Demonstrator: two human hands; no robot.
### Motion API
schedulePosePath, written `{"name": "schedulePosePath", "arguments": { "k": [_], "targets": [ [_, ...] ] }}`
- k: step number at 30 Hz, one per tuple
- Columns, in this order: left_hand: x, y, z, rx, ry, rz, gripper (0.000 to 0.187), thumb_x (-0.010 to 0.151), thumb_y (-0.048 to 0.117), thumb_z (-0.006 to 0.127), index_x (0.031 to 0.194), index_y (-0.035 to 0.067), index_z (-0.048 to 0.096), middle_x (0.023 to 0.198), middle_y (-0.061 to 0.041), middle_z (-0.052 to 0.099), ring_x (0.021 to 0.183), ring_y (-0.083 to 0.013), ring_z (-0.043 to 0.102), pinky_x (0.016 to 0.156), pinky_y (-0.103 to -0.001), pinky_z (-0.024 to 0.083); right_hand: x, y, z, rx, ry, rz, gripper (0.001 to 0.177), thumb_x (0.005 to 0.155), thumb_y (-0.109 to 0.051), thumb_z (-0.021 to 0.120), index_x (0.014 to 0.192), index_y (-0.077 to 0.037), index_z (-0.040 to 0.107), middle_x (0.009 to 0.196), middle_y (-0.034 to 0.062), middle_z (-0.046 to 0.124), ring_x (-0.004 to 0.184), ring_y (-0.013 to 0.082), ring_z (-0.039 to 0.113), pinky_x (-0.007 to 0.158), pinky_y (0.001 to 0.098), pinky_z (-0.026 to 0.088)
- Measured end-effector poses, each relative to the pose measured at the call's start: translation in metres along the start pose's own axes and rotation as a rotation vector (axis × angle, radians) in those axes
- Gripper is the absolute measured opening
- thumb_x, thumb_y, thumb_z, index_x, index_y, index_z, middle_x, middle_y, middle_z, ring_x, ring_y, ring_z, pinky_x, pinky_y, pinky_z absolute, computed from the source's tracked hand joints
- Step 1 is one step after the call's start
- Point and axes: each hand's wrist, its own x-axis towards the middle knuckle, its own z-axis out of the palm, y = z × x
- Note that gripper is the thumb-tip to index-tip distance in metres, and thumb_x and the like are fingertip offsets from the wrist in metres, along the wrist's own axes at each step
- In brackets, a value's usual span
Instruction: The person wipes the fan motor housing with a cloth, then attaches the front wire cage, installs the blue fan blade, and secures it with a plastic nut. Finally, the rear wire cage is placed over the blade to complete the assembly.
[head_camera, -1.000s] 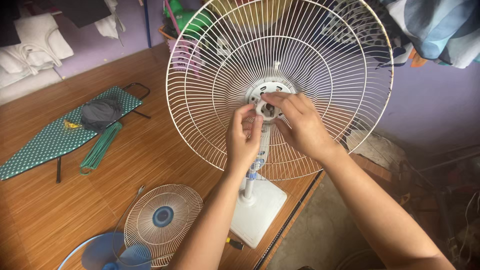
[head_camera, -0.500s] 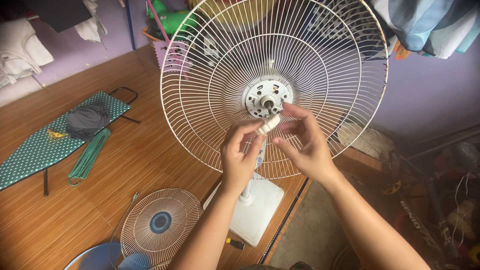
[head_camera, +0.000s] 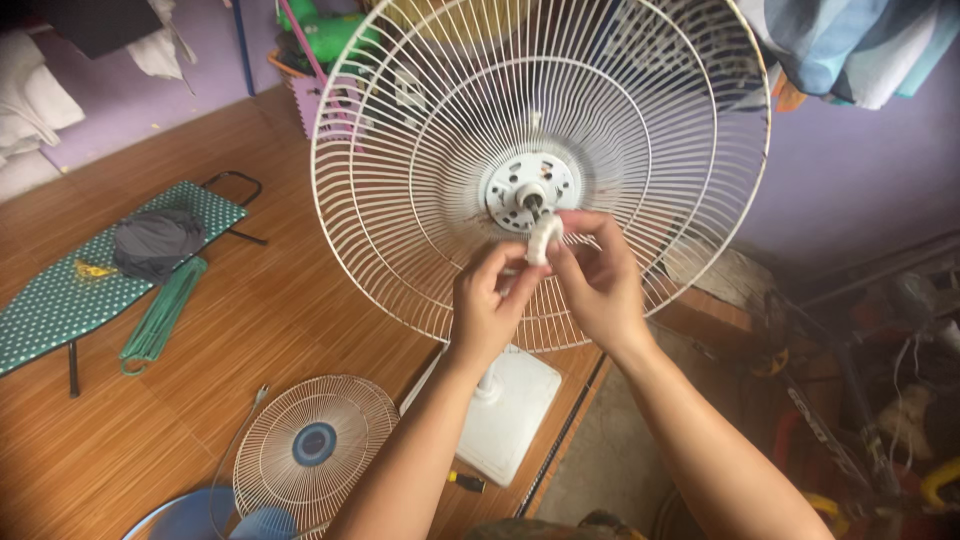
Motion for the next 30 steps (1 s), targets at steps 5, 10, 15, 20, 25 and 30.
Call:
{"name": "schedulePosePath", "arguments": {
  "k": [5, 10, 15, 20, 25, 30],
  "targets": [
    [-0.001, -0.015, 0.007, -0.116, 0.003, -0.047, 0.02, 0.099, 0.0, 0.066, 0.118, 0.001, 0.066, 0.113, -0.01, 0.073, 0.101, -0.0194, 0.077, 0.083, -0.031, 0.065, -0.006, -0.017, 0.011, -0.051, 0.016, -0.188, 0.047, 0.099, 0.003, 0.062, 0.142, 0.003, 0.043, 0.132, 0.0115, 0.056, 0.113, 0.0152, 0.067, 0.097, 0.0302, 0.059],
    [-0.004, -0.021, 0.0, -0.062, -0.01, 0.018, 0.032, 0.099, -0.003, 0.063, 0.13, 0.002, 0.057, 0.119, -0.012, 0.074, 0.105, -0.0189, 0.075, 0.088, -0.032, 0.062, -0.006, -0.041, 0.015, -0.506, 0.069, -0.27, 0.055, 0.084, -0.003, 0.084, 0.133, -0.002, 0.058, 0.123, 0.0121, 0.057, 0.106, 0.0173, 0.07, 0.089, 0.032, 0.06],
    [0.004, -0.028, -0.006, 0.053, -0.031, -0.015, 0.047, 0.091, -0.003, 0.067, 0.134, 0.005, 0.052, 0.125, -0.012, 0.068, 0.095, -0.0185, 0.075, 0.078, -0.03, 0.063, 0.009, -0.045, 0.02, -0.806, 0.183, -0.524, 0.061, 0.082, 0.002, 0.083, 0.137, -0.005, 0.059, 0.124, 0.0182, 0.051, 0.105, 0.0232, 0.066, 0.088, 0.034, 0.064],
    [0.019, -0.038, -0.018, 0.177, 0.054, -0.059, 0.041, 0.094, -0.002, 0.063, 0.134, 0.007, 0.054, 0.121, -0.01, 0.071, 0.092, -0.0169, 0.073, 0.074, -0.028, 0.062, 0.019, -0.032, 0.028, -0.783, 0.129, -0.486, 0.06, 0.084, -0.003, 0.085, 0.136, -0.002, 0.055, 0.124, 0.0158, 0.059, 0.109, 0.0235, 0.069, 0.088, 0.0327, 0.063],
    [0.027, -0.031, -0.021, 0.201, 0.086, -0.015, 0.036, 0.098, 0.004, 0.062, 0.133, 0.008, 0.057, 0.118, -0.009, 0.071, 0.095, -0.0158, 0.072, 0.072, -0.027, 0.061, 0.024, -0.017, 0.035, -0.852, 0.169, -0.533, 0.057, 0.083, -0.005, 0.085, 0.133, -0.002, 0.057, 0.13, 0.0171, 0.061, 0.115, 0.0311, 0.067, 0.091, 0.0369, 0.06],
    [0.028, -0.023, -0.016, 0.342, 0.09, 0.149, 0.036, 0.095, 0.012, 0.07, 0.13, 0.009, 0.061, 0.113, -0.007, 0.064, 0.097, -0.0191, 0.065, 0.079, -0.031, 0.058, 0.025, -0.008, 0.035, -0.947, 0.24, -0.58, 0.059, 0.081, -0.009, 0.086, 0.133, -0.004, 0.057, 0.13, 0.015, 0.063, 0.118, 0.0335, 0.066, 0.098, 0.0428, 0.055]
  ]
}}
